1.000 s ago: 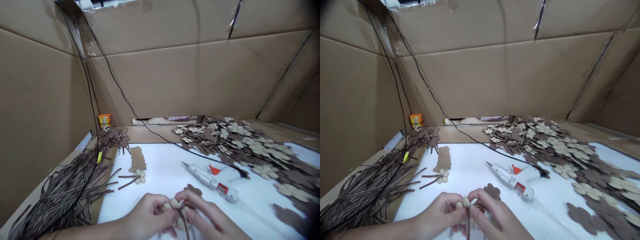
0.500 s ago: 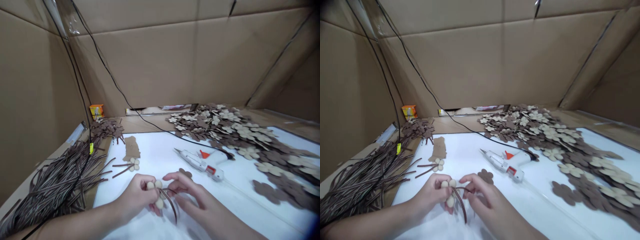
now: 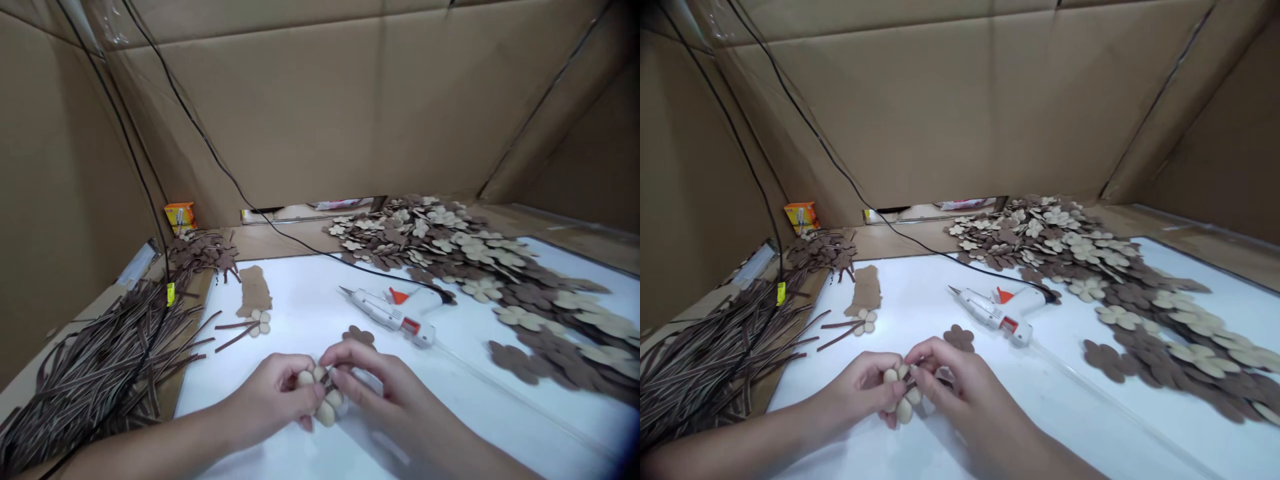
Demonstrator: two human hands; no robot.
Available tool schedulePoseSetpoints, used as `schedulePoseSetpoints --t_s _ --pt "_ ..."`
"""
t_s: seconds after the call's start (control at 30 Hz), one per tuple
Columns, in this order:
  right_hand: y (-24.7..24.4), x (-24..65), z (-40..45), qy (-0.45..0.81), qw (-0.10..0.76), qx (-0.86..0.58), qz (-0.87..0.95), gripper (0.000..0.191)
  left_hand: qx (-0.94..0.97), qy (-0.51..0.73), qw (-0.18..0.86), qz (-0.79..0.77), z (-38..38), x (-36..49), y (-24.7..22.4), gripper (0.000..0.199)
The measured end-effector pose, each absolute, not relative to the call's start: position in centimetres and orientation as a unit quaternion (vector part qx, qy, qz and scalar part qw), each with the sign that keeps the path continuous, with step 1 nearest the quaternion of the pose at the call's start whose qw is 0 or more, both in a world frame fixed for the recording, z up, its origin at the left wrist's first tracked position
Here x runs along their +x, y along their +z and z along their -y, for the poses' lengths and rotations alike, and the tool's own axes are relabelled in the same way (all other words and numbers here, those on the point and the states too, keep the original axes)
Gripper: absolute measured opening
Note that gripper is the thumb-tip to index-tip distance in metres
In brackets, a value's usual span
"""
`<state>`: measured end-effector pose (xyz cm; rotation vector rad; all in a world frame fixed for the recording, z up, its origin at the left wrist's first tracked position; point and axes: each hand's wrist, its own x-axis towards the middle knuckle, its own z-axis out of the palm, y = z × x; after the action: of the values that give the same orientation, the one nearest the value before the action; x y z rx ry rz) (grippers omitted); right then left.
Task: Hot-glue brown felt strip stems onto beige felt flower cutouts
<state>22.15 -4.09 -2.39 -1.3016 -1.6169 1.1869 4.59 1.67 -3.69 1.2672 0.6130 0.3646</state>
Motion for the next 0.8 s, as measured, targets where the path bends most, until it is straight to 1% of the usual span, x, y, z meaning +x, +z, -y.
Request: schedulePoseSetpoints --t_s 0.13,0.33,0.53,0.8 --pt "-2.0 22.2 3.7 0.463 0.392 -0.519 0.602 0.022 0.576 0.177 0.747 -0.28 -1.5 4.7 -3.6 0.032" --pt "-1.7 22.2 3.9 0.502 0.422 -0.528 0.539 0.023 0.569 0.2 0.74 -0.297 -1.4 4.8 -3.7 0.029" --pt "-1.6 22.3 3.7 0.477 0.425 -0.534 0.554 0.022 0.575 0.204 0.728 -0.312 -1.5 4.7 -3.5 0.03" --pt "-2.9 22.4 3.5 0.535 0.437 -0.493 0.529 0.023 0.573 0.202 0.729 -0.315 -1.4 4.7 -3.3 0.033"
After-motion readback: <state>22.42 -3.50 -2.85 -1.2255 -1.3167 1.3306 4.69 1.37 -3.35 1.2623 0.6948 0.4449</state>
